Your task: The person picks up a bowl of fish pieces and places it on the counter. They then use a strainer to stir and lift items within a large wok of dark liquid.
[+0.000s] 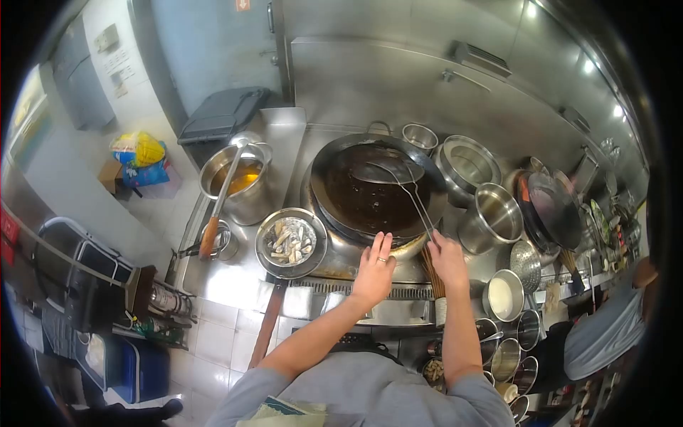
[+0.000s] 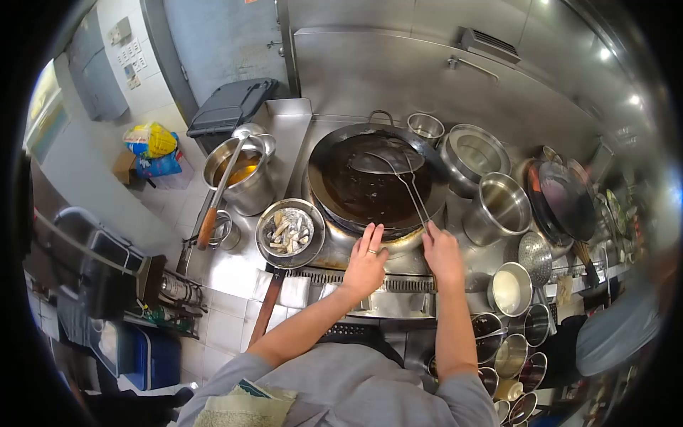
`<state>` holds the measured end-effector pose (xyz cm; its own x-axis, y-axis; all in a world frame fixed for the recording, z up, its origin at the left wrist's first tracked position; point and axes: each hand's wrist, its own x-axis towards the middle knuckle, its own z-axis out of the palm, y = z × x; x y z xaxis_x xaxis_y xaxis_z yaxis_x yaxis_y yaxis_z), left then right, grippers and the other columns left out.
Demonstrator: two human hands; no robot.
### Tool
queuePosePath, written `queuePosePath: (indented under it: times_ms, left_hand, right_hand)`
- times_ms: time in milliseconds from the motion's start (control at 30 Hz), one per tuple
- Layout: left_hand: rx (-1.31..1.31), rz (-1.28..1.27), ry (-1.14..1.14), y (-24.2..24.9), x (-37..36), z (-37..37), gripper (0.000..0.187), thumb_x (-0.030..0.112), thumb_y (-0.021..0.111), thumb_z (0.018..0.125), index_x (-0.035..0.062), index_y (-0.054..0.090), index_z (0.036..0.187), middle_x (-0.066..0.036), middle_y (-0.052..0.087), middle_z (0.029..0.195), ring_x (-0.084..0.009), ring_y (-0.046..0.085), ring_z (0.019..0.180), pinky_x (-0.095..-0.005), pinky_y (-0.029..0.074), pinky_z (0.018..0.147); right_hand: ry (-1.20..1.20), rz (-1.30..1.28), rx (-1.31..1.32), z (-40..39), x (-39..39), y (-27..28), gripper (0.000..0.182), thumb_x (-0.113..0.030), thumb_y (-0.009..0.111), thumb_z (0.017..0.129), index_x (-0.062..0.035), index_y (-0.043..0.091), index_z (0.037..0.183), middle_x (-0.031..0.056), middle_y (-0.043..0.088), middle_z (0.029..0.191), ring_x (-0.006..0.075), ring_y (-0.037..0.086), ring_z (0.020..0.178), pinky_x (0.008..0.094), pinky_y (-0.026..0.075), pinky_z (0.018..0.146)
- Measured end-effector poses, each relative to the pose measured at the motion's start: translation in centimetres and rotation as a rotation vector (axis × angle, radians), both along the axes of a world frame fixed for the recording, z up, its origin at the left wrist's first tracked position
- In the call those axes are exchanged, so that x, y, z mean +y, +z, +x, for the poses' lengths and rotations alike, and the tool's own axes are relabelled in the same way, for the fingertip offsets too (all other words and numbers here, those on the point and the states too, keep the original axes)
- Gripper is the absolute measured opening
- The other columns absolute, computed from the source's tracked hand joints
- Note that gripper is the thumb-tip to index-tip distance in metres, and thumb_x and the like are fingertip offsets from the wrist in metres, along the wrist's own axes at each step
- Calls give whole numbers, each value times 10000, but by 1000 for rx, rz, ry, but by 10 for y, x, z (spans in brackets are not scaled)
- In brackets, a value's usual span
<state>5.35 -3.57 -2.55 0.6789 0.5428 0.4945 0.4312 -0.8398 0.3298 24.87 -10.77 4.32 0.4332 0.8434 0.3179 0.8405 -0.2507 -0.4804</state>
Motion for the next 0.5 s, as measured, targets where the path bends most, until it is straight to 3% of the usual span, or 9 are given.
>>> queuePosePath:
  times_ms: [200, 433, 500]
  left_hand:
    - [9, -18, -6, 1, 0, -1, 272, 14, 704, 699, 5, 664, 968, -247, 269, 1614, -442, 205, 1531, -563, 350, 1151]
    - [16, -24, -10, 2, 0, -2, 282, 10, 720, 688, 6, 661, 963, -248, 239, 1631, -449, 191, 1534, -557, 351, 1149]
    - [18, -23, -10, 3, -1, -2, 270, 9, 716, 692, 4, 664, 957, -248, 227, 1641, -446, 190, 1537, -553, 351, 1151]
  right_hand:
    - [8, 69, 109, -4, 36, -15, 357, -155, 677, 950, 32, 679, 1254, 318, 689, 1046, 462, 688, 952, 485, 544, 844]
    - [23, 9, 169, -23, 20, -2, 347, -154, 678, 953, 30, 683, 1248, 307, 696, 983, 455, 693, 912, 474, 544, 820]
    - [53, 29, 140, -19, 10, -8, 333, -157, 673, 950, 15, 684, 1235, 304, 691, 932, 469, 683, 881, 510, 547, 790]
